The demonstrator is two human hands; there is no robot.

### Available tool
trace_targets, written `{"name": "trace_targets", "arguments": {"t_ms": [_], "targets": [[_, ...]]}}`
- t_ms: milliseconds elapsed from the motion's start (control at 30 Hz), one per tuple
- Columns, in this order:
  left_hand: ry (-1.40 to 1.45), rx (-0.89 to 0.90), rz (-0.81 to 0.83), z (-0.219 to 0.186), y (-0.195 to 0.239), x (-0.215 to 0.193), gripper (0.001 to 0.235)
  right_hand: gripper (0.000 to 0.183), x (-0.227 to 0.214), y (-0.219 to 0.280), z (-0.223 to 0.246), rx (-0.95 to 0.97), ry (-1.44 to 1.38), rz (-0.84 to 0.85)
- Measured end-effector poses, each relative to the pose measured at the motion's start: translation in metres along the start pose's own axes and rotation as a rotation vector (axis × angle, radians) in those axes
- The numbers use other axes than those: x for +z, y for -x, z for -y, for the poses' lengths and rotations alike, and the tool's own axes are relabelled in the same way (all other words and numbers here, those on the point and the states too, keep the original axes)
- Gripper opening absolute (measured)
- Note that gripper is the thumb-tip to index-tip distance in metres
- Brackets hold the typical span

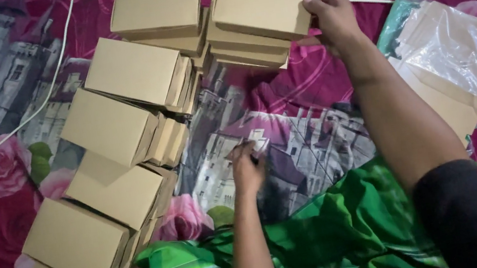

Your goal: The person assembles cardboard boxes by hand, folding the flaps into place and stacking the completed boxes.

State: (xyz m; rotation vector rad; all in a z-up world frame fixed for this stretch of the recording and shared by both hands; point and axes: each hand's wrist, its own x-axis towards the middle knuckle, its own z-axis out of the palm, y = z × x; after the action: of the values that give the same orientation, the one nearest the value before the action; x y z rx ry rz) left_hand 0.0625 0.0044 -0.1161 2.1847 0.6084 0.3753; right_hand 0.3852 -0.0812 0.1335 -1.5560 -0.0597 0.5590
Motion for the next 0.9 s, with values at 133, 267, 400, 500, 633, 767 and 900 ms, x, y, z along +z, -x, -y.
{"name": "trace_targets", "arguments": {"t_ms": [133,267,400,500,633,767,900], "targets": [[0.05,-0.097,-0.129,-0.021,-0.013,0.004,0.046,0.037,0.01,-0.011,-0.006,0.041,0.098,0.063],[0.212,-0.327,-0.063,-0.056,-0.04,-0.011,0.063,0.044,0.016,-0.021,-0.019,-0.04,0.225,0.085],[0.217,-0.213,-0.037,-0.055,-0.047,-0.003,0.063,0.048,0.029,-0.01,-0.014,0.016,0.269,0.097],[0.208,-0.189,-0.046,-0.043,-0.037,0.015,0.063,0.054,0.04,-0.009,-0.02,0.013,0.153,0.117],[0.152,-0.283,0.052,-0.067,-0.034,-0.008,0.069,0.051,0.04,-0.01,-0.025,-0.176,0.3,0.15],[-0.025,-0.348,0.467,-0.119,-0.037,-0.082,0.044,0.074,-0.005,-0.011,-0.04,-0.099,0.334,0.006],[-0.377,-0.639,1.022,-0.214,-0.028,-0.186,0.047,0.034,-0.078,0.008,-0.069,-0.268,0.635,-0.101]]}}
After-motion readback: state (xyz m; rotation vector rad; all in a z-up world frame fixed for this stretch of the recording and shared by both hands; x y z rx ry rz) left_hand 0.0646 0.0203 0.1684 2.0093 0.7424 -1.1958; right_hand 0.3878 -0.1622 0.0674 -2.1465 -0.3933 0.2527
